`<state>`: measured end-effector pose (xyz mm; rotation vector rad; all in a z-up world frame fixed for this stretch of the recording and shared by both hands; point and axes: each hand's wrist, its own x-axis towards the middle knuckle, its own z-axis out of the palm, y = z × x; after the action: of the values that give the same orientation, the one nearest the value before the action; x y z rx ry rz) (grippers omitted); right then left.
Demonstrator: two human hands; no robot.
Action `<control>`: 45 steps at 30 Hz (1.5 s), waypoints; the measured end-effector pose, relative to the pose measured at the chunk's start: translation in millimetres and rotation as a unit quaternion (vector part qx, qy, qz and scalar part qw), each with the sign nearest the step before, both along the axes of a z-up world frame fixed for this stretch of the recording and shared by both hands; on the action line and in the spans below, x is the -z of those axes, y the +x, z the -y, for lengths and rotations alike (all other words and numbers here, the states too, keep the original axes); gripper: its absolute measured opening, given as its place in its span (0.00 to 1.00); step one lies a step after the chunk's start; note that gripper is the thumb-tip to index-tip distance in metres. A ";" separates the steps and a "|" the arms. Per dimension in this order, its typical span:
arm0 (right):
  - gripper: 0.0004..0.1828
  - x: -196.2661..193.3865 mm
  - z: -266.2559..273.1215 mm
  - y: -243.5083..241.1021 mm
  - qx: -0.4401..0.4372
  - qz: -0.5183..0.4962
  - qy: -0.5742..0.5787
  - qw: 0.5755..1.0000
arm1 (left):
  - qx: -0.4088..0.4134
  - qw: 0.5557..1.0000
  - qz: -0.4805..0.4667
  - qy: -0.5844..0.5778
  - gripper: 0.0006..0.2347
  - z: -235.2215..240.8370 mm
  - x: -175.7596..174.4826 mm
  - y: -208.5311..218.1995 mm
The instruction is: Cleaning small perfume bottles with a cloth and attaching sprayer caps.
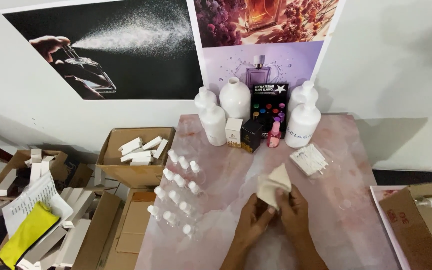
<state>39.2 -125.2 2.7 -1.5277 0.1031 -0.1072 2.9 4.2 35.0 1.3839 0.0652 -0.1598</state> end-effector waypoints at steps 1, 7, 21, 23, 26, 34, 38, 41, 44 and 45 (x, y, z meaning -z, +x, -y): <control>0.12 8.6 0.9 3.0 0.000 -0.002 0.000 1.000 | 0.000 1.000 -0.002 0.000 0.11 0.6 0.2 -0.1; 0.14 -1.4 -2.1 5.1 0.009 0.013 -0.022 1.000 | 0.008 1.000 0.021 -0.005 0.14 1.7 -1.6 -0.9; 0.14 -0.5 5.5 10.4 -0.010 -0.098 0.092 0.991 | -0.002 0.998 0.003 -0.060 0.09 3.6 -2.5 -3.0; 0.15 8.8 11.0 11.3 -0.047 -0.125 0.146 0.980 | -0.008 0.999 -0.015 -0.049 0.11 -0.7 1.9 -1.0; 0.16 2.2 15.1 6.0 -0.131 -0.128 0.187 0.965 | -0.020 0.997 -0.019 -0.073 0.13 -3.1 8.8 2.5; 0.18 -32.5 -1.0 -11.3 -0.135 -0.056 0.140 0.979 | -0.014 0.996 -0.069 -0.058 0.11 -1.4 -14.6 -2.3; 0.12 3.1 1.1 -16.5 0.002 -0.037 0.144 0.989 | -0.002 0.999 -0.027 0.027 0.12 4.4 -7.0 -8.6; 0.13 10.2 4.5 -15.0 -0.022 0.001 0.171 0.985 | -0.022 0.998 -0.013 0.051 0.13 3.2 -26.6 -14.7; 0.15 14.5 10.6 -10.0 -0.061 -0.030 0.119 0.991 | -0.036 0.999 -0.015 0.030 0.14 -0.5 -15.5 -7.4; 0.17 14.7 13.0 -10.9 -0.083 -0.043 0.086 0.992 | -0.039 0.999 -0.006 -0.002 0.14 -1.1 -4.9 -4.1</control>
<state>28.3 -138.2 -12.0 -1.3634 0.0517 0.0990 -1.2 5.3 40.0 1.3745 0.1289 -0.1028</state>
